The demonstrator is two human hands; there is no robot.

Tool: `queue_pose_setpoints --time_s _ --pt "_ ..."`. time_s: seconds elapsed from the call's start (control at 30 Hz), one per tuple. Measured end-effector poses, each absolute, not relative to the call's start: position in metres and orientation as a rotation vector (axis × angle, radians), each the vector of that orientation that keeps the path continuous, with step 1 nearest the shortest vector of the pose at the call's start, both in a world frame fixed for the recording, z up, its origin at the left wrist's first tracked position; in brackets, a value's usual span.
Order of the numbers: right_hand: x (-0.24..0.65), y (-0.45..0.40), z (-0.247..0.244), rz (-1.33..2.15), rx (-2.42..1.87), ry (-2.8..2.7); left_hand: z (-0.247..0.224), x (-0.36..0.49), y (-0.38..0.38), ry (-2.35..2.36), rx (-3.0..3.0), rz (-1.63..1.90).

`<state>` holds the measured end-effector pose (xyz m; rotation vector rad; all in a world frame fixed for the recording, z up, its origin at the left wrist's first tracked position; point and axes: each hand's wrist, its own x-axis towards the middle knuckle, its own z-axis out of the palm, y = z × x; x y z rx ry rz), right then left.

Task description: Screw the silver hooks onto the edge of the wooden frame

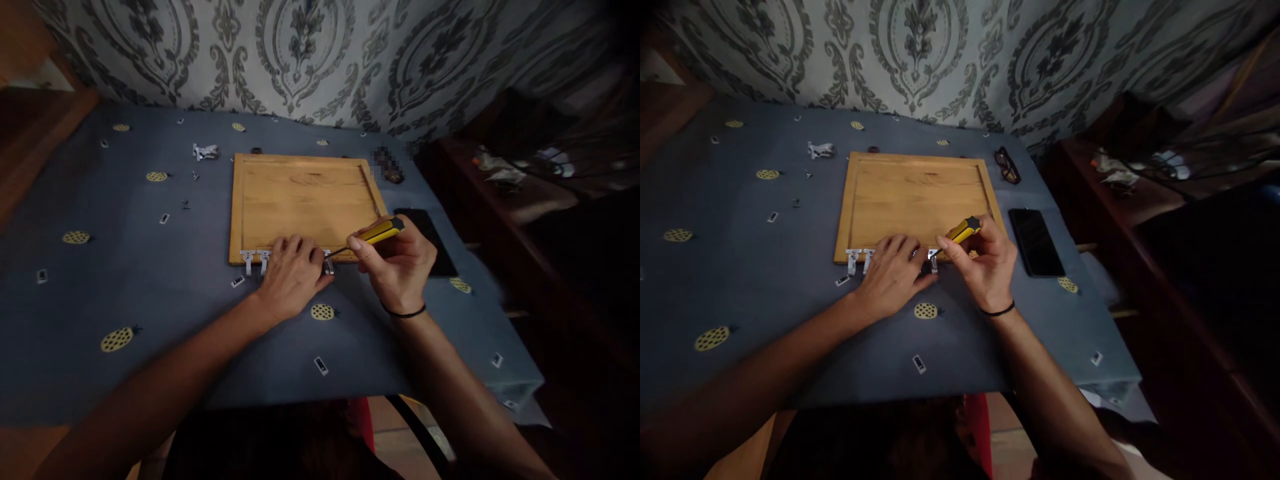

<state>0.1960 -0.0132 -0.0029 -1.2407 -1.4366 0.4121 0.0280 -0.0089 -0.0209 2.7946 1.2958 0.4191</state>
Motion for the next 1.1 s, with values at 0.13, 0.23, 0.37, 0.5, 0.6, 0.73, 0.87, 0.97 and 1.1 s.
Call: queue_pose_setpoints --time_s 0.13,0.23,0.37,0.5,0.6,0.73,0.87,0.97,1.1 --pt "0.1935 -0.0131 -0.0059 0.393 -1.205 -1.436 -0.0209 0.028 -0.0091 1.305 2.793 0.399" --pt "0.1903 -0.0139 -0.0045 0.363 -1.12 -1.373 -0.0206 0.0279 -0.0089 1.309 2.791 0.396" --pt "0.1892 -0.0151 -0.0016 0.301 -1.07 -1.315 -0.0189 0.028 -0.0092 1.301 2.779 0.357" --pt "0.1932 -0.0132 -0.0027 0.311 -1.111 -1.346 -0.0179 0.0281 -0.0096 1.297 2.779 0.366" --pt "0.1954 -0.0115 -0.0043 0.325 -1.11 -1.347 -0.0187 0.028 -0.0093 1.299 2.781 0.365" --pt "0.1958 -0.0115 -0.0054 0.341 -1.12 -1.355 -0.0208 0.028 -0.0087 1.299 2.794 0.393" --pt "0.1965 -0.0121 -0.0076 0.368 -1.147 -1.362 -0.0215 0.0283 -0.0088 1.301 2.792 0.41" --pt "0.1971 -0.0117 -0.0093 0.387 -1.173 -1.377 -0.0208 0.0285 -0.0091 1.298 2.786 0.391" --pt "0.1972 -0.0109 -0.0095 0.393 -1.189 -1.393 -0.0195 0.0281 -0.0091 1.295 2.781 0.388"
